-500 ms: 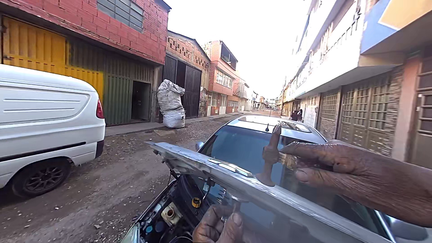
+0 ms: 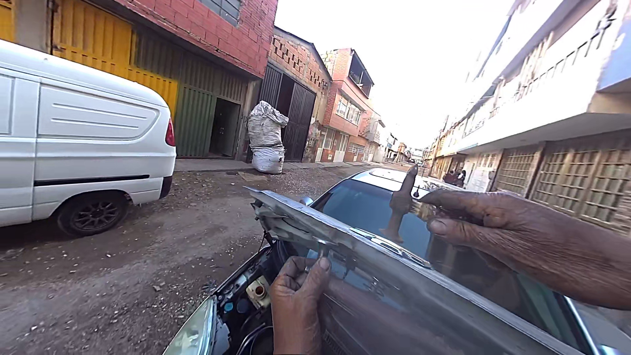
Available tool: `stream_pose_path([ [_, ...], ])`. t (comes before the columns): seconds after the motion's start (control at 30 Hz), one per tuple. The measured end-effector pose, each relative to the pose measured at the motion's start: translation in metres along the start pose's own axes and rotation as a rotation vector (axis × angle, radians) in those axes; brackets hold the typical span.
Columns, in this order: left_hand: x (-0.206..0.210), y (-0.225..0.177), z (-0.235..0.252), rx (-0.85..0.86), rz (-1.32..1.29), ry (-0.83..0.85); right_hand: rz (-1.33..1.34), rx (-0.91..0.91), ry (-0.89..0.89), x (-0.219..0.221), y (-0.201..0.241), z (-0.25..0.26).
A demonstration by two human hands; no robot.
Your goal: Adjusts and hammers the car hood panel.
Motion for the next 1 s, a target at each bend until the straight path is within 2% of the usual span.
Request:
stream_pose_path([
  [0.17, -0.008, 0.0, 0.008, -0.018, -0.026, 0.02, -0.02, 0.049, 0.007, 0.007, 0.013, 0.017],
  [0.37, -0.011, -0.003, 0.02, 0.021, -0.002, 0.038, -0.007, 0.067, 0.05, 0.012, 0.008, 0.028],
  [0.7, -0.011, 0.003, 0.033, 0.004, -0.017, 0.061, -0.035, 0.017, 0.039, 0.012, 0.007, 0.047],
  [0.87, -0.023, -0.001, 0.043, 0.036, -0.02, 0.027, -0.039, 0.008, 0.064, 0.013, 0.009, 0.055],
  [1.0, -0.022, -0.001, 0.047, 0.025, -0.018, 0.069, -0.083, -0.011, 0.107, 0.011, 0.017, 0.058],
])
Point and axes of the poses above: each hand's wrist, its own z-axis towards the middle knuckle, its own x-axis out of the palm, y = z × x, the point moved 2 cm from there along z, towards the middle knuckle, and after that the axes turned 8 degrees about y, right-handed, at the moved point
